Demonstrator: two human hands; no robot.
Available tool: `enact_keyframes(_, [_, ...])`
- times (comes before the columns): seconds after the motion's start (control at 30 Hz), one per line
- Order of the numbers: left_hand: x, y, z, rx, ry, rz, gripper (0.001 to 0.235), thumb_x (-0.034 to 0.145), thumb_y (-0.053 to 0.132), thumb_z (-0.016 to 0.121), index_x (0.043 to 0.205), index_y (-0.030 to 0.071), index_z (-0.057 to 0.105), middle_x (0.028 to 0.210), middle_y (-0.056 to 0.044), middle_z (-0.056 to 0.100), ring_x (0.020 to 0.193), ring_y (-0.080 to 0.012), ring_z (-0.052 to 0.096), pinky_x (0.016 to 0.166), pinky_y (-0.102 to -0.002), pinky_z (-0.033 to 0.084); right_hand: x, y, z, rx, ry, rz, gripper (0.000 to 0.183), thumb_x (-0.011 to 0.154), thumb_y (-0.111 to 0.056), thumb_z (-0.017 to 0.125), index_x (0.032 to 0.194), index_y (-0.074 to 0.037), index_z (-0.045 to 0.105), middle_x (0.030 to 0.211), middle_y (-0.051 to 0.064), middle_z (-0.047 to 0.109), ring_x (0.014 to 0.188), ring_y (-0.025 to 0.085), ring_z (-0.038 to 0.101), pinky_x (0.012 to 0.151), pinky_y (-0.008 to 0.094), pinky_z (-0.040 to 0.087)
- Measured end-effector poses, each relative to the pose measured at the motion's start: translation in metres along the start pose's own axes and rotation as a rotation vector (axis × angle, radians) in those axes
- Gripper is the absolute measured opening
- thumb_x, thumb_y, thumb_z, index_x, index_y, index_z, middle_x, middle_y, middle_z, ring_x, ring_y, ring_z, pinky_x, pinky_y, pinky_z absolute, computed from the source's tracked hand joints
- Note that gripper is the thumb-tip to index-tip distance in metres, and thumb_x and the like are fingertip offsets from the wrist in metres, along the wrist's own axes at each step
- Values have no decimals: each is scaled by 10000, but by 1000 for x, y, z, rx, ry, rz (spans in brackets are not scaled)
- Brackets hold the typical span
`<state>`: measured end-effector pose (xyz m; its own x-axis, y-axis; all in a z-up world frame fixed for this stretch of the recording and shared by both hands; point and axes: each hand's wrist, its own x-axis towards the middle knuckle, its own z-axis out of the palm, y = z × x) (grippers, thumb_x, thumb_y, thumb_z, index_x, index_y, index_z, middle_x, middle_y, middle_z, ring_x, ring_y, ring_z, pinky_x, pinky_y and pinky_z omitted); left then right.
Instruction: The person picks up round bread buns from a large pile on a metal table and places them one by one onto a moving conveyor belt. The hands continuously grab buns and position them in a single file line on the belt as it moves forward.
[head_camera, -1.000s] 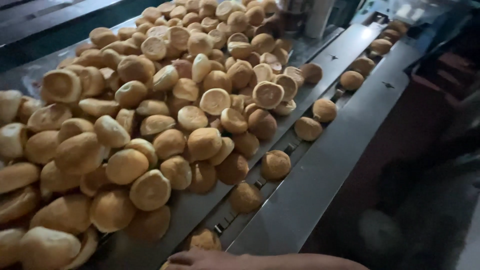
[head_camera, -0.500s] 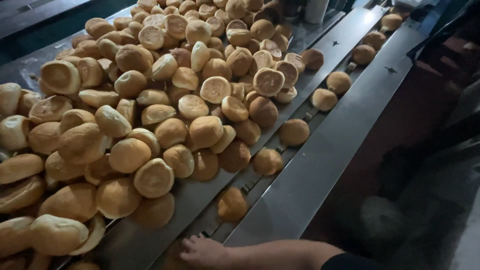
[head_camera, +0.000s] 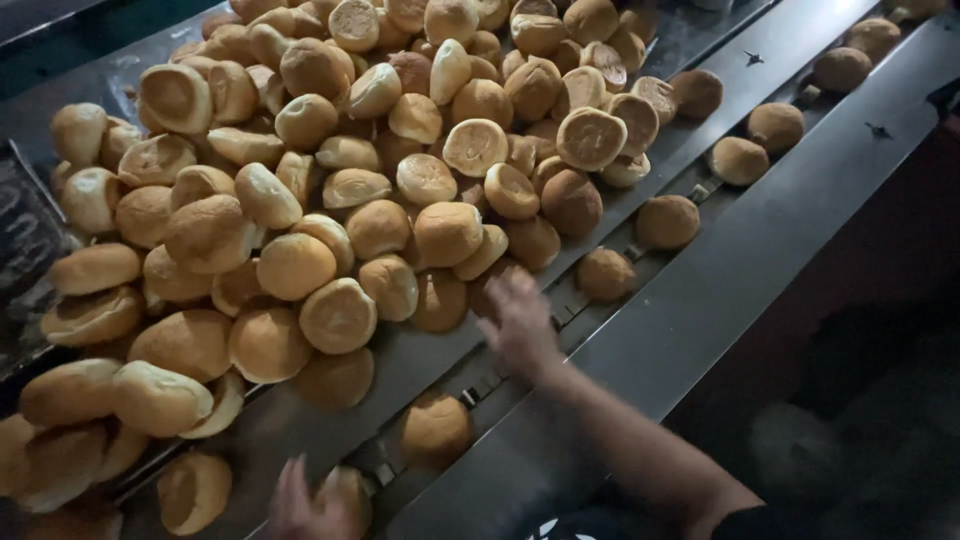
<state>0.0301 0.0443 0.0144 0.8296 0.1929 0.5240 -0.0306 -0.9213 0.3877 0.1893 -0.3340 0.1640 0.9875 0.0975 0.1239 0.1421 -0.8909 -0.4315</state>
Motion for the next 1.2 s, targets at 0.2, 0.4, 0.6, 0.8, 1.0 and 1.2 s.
enact_keyframes(0.2, [107, 140, 22, 149, -285, 29, 649, 883, 376, 673, 1448, 88, 538, 1542, -182, 493, 1350, -388, 502, 1048, -588, 429, 50, 37, 25, 118, -196, 275, 1055, 810, -594, 734, 1606, -156, 198, 1619, 271, 192, 1396, 513, 307, 1160, 555, 315])
enact_keyframes(0.4, [133, 94, 77, 349, -234, -123, 961, 670, 380, 802, 1496, 71, 420, 1425, -232, 430, 1279, -440, 431, 909, -635, 467, 65, 73, 25, 290, -271, 373, 980, 744, -474, 713, 1578, -125, 337, 1432, 276, 384, 1329, 441, 445, 1128, 417, 385])
enact_keyframes(0.6, [128, 22, 104, 31, -130, -53, 892, 703, 426, 834, 1406, -31, 529, 1305, -359, 533, 1143, -555, 545, 982, -593, 444, 53, 39, -108, 698, -421, 666, 646, 789, -307, 624, 1394, -101, 536, 1281, 105, 575, 1072, 222, 583, 814, 331, 485])
enact_keyframes(0.8, [79, 37, -11, -261, -36, -149, 764, 698, 149, 891, 1375, -34, 589, 1270, -258, 584, 1166, -410, 579, 1027, -501, 484, 26, 74, -75, 485, -296, 488, 840, 755, -486, 661, 1497, -125, 504, 1434, 108, 559, 1279, 232, 586, 1058, 350, 484])
enact_keyframes(1.0, [18, 22, -76, 219, 285, -82, 660, 761, 205, 918, 1318, -75, 703, 1242, -285, 634, 1131, -463, 632, 994, -536, 524, -50, -17, -8, 739, -342, -376, 632, 866, -254, 742, 1422, -129, 470, 1365, 168, 557, 1226, 329, 568, 1015, 466, 499])
enact_keyframes(1.2, [-12, 29, -68, 245, 148, -217, 847, 625, 220, 895, 1400, -3, 637, 1382, -263, 597, 1216, -472, 587, 1018, -563, 489, -68, -65, 47, 219, -599, -432, 802, 854, -198, 741, 1549, -119, 348, 1511, 273, 366, 1259, 444, 489, 962, 534, 498])
